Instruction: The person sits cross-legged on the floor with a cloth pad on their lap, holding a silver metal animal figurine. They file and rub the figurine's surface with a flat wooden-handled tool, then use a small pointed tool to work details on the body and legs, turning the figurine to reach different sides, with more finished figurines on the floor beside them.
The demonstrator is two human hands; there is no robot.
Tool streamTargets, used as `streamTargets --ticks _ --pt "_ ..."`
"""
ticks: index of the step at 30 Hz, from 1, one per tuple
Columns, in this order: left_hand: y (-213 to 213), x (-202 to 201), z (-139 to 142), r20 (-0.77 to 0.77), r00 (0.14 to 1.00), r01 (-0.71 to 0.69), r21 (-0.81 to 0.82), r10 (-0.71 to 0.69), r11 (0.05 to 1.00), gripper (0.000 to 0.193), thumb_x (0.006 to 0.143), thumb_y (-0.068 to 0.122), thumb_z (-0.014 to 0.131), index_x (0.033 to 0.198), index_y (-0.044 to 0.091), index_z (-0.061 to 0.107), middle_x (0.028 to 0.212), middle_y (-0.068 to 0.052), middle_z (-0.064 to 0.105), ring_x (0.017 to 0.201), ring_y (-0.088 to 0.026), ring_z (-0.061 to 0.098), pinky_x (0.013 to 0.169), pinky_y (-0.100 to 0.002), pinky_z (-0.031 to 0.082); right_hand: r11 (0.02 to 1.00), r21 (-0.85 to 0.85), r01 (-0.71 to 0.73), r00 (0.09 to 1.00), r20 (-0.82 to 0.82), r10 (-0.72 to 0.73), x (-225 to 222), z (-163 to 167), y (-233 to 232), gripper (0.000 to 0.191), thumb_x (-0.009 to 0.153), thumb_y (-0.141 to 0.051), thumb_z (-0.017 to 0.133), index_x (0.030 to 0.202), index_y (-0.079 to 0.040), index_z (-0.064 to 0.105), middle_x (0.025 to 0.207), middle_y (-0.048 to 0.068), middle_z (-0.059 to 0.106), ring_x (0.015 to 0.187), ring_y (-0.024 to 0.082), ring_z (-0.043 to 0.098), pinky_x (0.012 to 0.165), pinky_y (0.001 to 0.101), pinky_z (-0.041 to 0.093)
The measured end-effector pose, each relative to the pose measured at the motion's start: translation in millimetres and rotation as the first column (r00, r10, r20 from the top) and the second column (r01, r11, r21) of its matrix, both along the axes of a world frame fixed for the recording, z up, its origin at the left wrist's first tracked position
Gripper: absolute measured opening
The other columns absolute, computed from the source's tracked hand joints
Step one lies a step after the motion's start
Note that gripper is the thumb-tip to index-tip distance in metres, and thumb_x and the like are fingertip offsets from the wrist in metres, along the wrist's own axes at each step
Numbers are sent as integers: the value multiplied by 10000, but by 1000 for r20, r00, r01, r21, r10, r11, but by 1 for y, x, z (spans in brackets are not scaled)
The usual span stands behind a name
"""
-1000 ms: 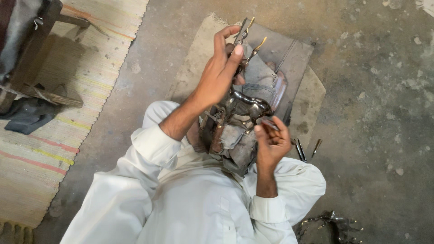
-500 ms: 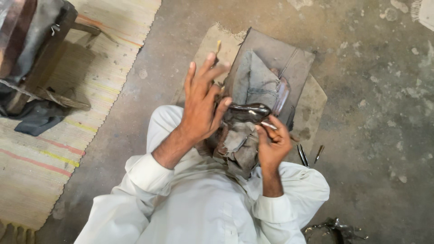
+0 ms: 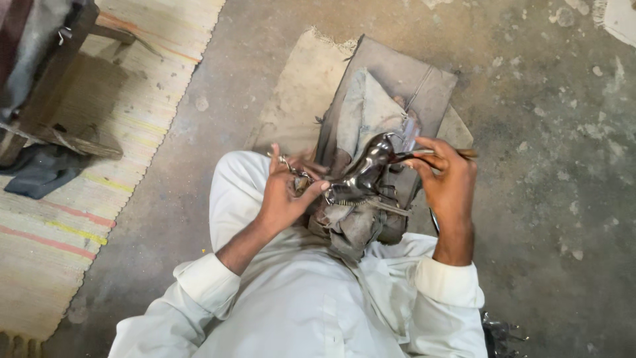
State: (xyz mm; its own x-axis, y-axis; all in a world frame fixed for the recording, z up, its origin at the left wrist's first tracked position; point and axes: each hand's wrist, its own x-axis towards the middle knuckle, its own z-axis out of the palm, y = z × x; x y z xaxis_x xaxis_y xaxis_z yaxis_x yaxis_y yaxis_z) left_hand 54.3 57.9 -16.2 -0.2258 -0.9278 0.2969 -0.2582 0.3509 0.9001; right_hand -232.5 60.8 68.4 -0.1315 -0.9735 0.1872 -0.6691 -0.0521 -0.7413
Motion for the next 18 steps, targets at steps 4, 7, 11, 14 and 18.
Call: streamTargets --ticks 4,7,11,14,18 --pt "5 -8 -35 -163 985 -11 260 55 966 152 913 149 787 883 2 756 978 -86 758 1010 -224 696 1269 -470 141 998 -53 33 999 -17 -34 4 -22 -14 389 843 -6 838 1210 17 709 997 130 784 940 158 758 740 269 554" --pt "13 -14 -54 -434 887 42 417 158 908 154 922 147 762 972 19 694 1031 -37 641 940 -131 628 907 -348 474 950 -284 134 950 310 -41 10 -40 -7 256 1018 -4 754 1257 51 679 1101 127 764 1010 138 735 881 239 569" --pt "18 -18 -67 -434 893 32 332 122 943 156 962 81 730 1045 -26 653 1023 -48 612 950 -136 592 903 -286 462 944 -135 303 878 426 -221 27 -60 10 183 990 -35 742 1150 43 700 931 84 788 779 59 697 625 176 454" --pt "21 -20 -69 -432 894 16 290 116 957 178 974 85 730 1078 -25 635 1027 -53 597 980 -146 581 1002 -306 421 950 -131 284 852 489 -188 45 -73 19 150 998 -38 737 1123 37 703 926 71 778 739 20 644 635 160 444" --pt "25 -20 -68 -423 901 37 292 95 956 309 895 147 811 1094 7 621 1028 -46 645 1007 -143 610 1085 -330 381 947 -92 307 883 399 -247 57 -83 23 132 1006 -26 752 1109 53 731 877 90 737 704 43 566 633 184 415"
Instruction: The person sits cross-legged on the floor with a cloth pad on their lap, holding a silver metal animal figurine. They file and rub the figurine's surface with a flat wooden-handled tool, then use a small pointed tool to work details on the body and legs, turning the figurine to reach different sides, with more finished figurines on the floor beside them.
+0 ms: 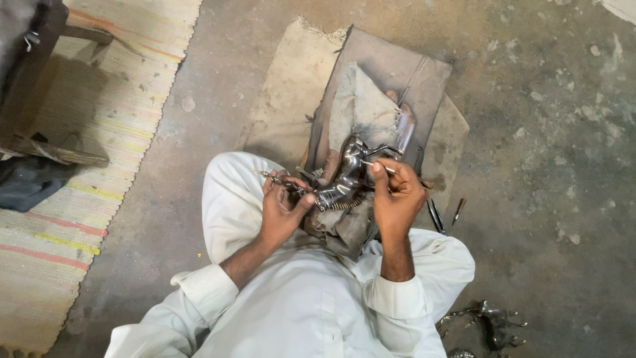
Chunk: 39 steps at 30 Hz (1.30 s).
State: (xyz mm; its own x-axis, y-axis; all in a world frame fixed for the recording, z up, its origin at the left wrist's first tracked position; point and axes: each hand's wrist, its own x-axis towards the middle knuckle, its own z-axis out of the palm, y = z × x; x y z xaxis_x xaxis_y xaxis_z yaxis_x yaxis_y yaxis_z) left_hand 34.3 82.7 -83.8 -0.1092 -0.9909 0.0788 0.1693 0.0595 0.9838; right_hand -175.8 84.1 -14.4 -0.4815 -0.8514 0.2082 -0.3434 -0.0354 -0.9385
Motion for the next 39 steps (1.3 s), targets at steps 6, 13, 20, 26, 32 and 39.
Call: streamTargets --ticks 6,13,20,26,32,39 --pt "4 2 17 318 941 -98 -74 117 992 325 758 229 929 923 54 710 929 -65 696 1078 -245 547 1118 -400 297 997 -79 -21 988 153 33 -5 -8 -11 132 1014 -31 697 1098 65 662 982 105 755 899 131 753 785 213 563" --pt "9 1 28 401 897 -106 -213 186 971 293 723 260 948 838 67 759 895 -79 676 1094 -295 544 1169 -488 222 997 -72 13 989 149 -2 -8 -4 -11 115 1025 -17 685 1084 74 647 972 119 746 915 162 759 844 254 596" --pt "17 1 27 386 900 -99 -275 204 956 291 726 248 938 840 87 724 865 -32 714 907 -211 661 1068 -441 319 993 -108 40 977 214 -16 0 0 -17 81 1032 -4 655 1059 67 628 973 126 718 879 171 738 862 318 655" --pt "18 1 22 289 947 -90 -173 138 981 299 761 237 928 898 92 706 920 -15 704 921 -192 654 964 -359 426 989 -141 42 968 253 -5 3 0 -15 69 1037 5 637 1067 60 611 985 134 721 892 173 738 865 333 659" --pt "15 3 19 313 934 -93 -246 170 965 300 738 161 932 880 59 689 895 -57 695 924 -208 633 1028 -454 357 991 -130 -13 968 248 45 1 -6 -14 57 1030 25 637 1057 66 607 993 119 702 915 156 721 897 344 666" --pt "12 2 13 208 970 -65 -262 123 963 276 813 114 888 934 28 656 910 -71 673 1016 -219 612 1319 -518 46 994 -83 -72 980 180 86 -2 -5 -12 46 1021 51 649 1049 56 613 984 110 713 900 136 731 884 290 636"
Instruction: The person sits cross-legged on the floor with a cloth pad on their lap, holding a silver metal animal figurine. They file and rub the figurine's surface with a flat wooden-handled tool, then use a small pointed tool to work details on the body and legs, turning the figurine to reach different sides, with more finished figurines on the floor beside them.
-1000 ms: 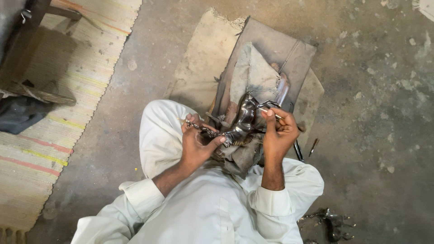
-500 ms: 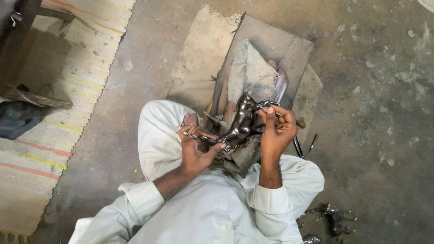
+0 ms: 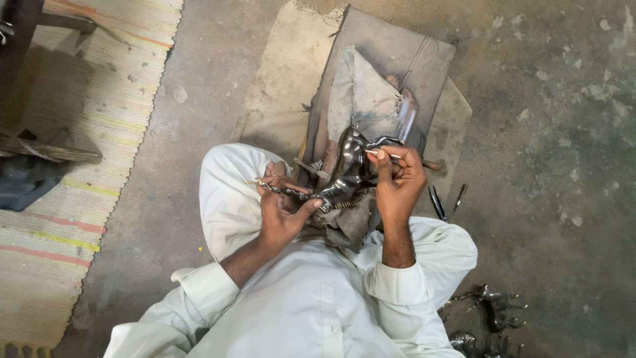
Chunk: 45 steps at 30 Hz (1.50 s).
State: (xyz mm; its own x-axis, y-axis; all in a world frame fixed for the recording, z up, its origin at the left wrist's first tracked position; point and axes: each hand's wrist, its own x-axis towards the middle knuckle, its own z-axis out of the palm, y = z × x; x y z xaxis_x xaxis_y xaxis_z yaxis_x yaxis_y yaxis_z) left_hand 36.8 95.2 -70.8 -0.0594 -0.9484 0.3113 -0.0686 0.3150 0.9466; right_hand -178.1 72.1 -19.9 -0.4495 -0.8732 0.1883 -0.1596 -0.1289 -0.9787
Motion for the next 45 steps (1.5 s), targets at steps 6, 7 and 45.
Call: streamTargets --ticks 6,7,45 --pt "0 1 -3 12 1000 13 50 -14 999 265 815 128 889 923 25 670 910 -70 680 998 -207 617 1309 -510 69 998 57 -30 997 -72 34 0 5 1 54 1007 55 656 1052 55 627 968 107 722 912 140 750 830 257 614" --pt "0 2 -4 28 1000 11 54 -13 998 265 810 128 893 918 23 675 905 -71 680 1000 -210 616 1303 -508 78 996 77 -36 995 -90 43 -1 6 1 59 1000 56 658 1052 55 630 966 108 725 918 142 757 812 255 607" --pt "-4 2 -16 78 997 -5 13 4 1000 276 777 132 907 905 38 682 899 -59 700 977 -216 608 1151 -443 245 963 178 -201 962 -148 228 -21 18 16 51 1007 27 673 1051 34 650 968 114 755 942 146 770 751 209 573"
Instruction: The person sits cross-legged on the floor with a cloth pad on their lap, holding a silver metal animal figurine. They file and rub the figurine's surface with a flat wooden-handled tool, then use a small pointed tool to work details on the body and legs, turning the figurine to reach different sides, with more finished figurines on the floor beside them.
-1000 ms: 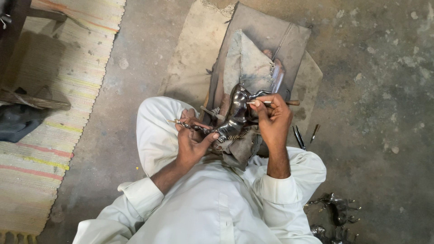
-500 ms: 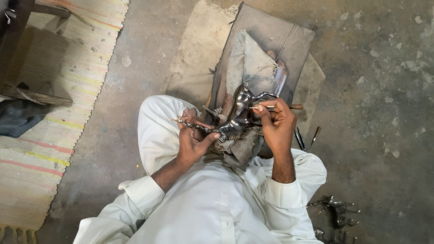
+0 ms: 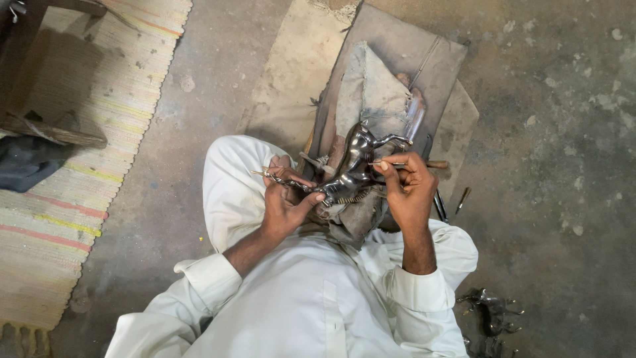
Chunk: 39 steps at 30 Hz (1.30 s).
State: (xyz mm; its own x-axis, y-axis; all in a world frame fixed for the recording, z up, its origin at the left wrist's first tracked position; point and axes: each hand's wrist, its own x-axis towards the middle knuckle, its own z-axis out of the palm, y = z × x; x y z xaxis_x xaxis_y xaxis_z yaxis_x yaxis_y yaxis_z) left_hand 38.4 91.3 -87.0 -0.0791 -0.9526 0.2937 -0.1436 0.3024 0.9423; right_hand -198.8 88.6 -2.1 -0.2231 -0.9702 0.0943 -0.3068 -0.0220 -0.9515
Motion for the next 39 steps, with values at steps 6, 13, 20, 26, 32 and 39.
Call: streamTargets --ticks 6,13,20,26,32,39 --pt "1 -1 -4 -87 996 27 80 -20 996 283 808 188 908 939 78 682 935 -19 676 1023 -186 585 1188 -462 252 1000 16 -17 998 -54 18 0 4 4 47 996 44 670 1041 36 664 968 118 765 915 137 763 707 201 557" --pt "1 0 -6 -57 998 31 37 -29 999 282 807 171 900 931 66 670 933 -29 705 1019 -202 615 1249 -492 169 994 52 -100 986 -130 106 -5 11 6 44 981 67 664 1020 47 670 952 122 768 918 141 770 767 230 596" --pt "-3 0 -3 -15 1000 5 4 -5 1000 265 788 203 910 893 73 704 899 -54 649 1081 -253 560 1279 -503 103 964 150 -221 970 -66 233 -19 15 -2 43 979 70 662 1014 45 666 949 120 747 936 154 758 822 263 622" --pt "-4 1 -4 5 1000 5 14 -5 1000 270 779 215 919 890 71 719 920 -68 647 1089 -258 549 1271 -503 120 930 185 -319 946 4 324 -34 9 -8 108 962 113 620 1034 39 652 987 116 749 981 163 756 890 296 640" --pt "-4 3 -5 -19 1000 2 12 -2 1000 278 788 210 914 905 60 710 937 -73 651 1078 -246 553 1258 -502 166 896 153 -417 905 -25 425 -41 7 -10 137 963 138 599 1050 44 649 999 128 753 995 168 756 889 284 620" --pt "-5 5 -3 -41 999 33 60 -30 998 293 803 227 902 918 51 697 992 -77 622 1083 -247 526 1185 -486 240 880 217 -423 860 -209 465 -38 24 -16 103 938 92 649 1006 28 691 930 104 779 925 127 764 766 258 599"
